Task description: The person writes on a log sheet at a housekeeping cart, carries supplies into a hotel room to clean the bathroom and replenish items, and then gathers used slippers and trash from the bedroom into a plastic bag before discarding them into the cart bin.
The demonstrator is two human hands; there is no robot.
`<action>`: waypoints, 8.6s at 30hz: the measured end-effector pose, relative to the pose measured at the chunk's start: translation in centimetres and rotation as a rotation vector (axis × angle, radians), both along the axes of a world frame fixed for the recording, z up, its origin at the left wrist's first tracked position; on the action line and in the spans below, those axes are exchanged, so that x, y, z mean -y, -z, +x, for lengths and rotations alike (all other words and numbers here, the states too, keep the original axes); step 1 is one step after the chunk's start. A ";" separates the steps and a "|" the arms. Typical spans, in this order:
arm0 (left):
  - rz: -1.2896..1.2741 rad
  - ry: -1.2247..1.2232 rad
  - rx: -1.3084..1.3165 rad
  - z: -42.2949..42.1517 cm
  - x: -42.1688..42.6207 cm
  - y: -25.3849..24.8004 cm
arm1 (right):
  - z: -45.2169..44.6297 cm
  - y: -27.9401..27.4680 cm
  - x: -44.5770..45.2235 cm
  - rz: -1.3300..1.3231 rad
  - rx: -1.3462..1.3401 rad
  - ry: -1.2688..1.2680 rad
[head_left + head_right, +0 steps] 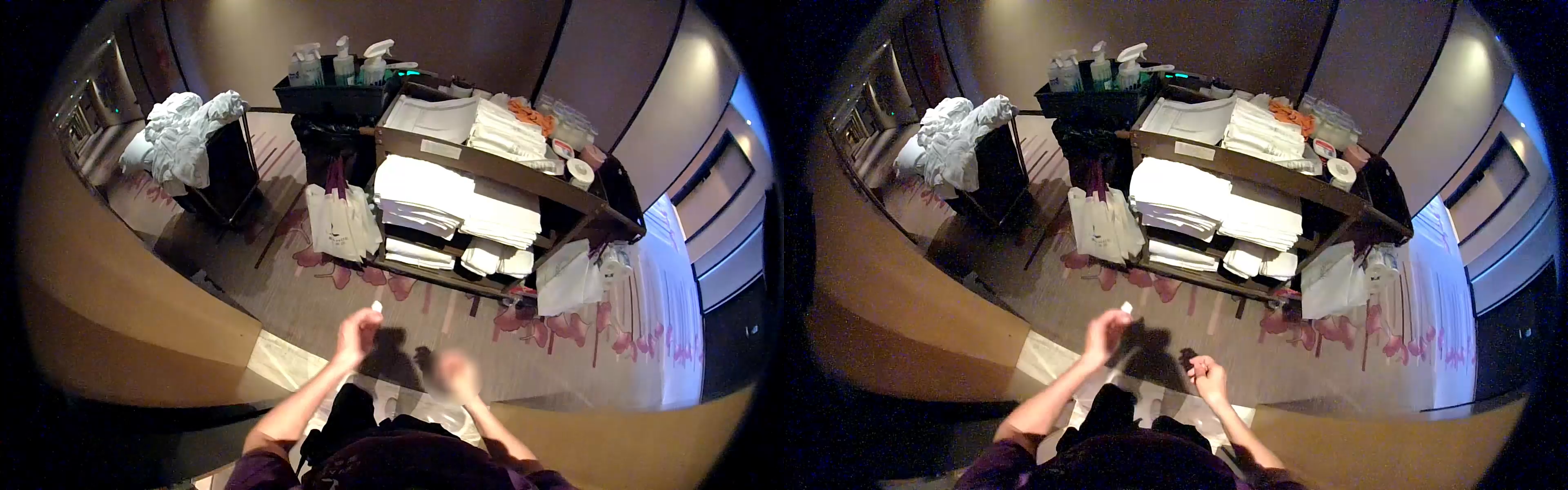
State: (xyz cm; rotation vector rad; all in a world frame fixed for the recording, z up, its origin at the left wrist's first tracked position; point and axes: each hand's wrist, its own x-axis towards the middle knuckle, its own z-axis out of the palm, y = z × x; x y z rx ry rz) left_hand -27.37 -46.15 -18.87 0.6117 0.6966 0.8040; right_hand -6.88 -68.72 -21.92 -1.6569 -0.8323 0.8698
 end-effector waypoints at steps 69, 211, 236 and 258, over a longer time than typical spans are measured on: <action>1.560 1.150 -1.391 20.9 -76.1 -38.4 | 38.1 -39.1 -43.0 0.959 -0.138 0.211; 0.487 0.059 -1.862 -128.3 6.9 -5.2 | -115.5 -9.5 -14.4 -0.090 0.043 -0.883; 0.695 0.408 -1.759 -150.3 -15.7 -5.8 | -125.6 -9.2 -58.8 0.430 -0.536 0.143; 0.541 0.331 -1.880 -169.4 -41.2 -11.7 | -129.0 9.0 -69.5 -0.612 -0.880 0.303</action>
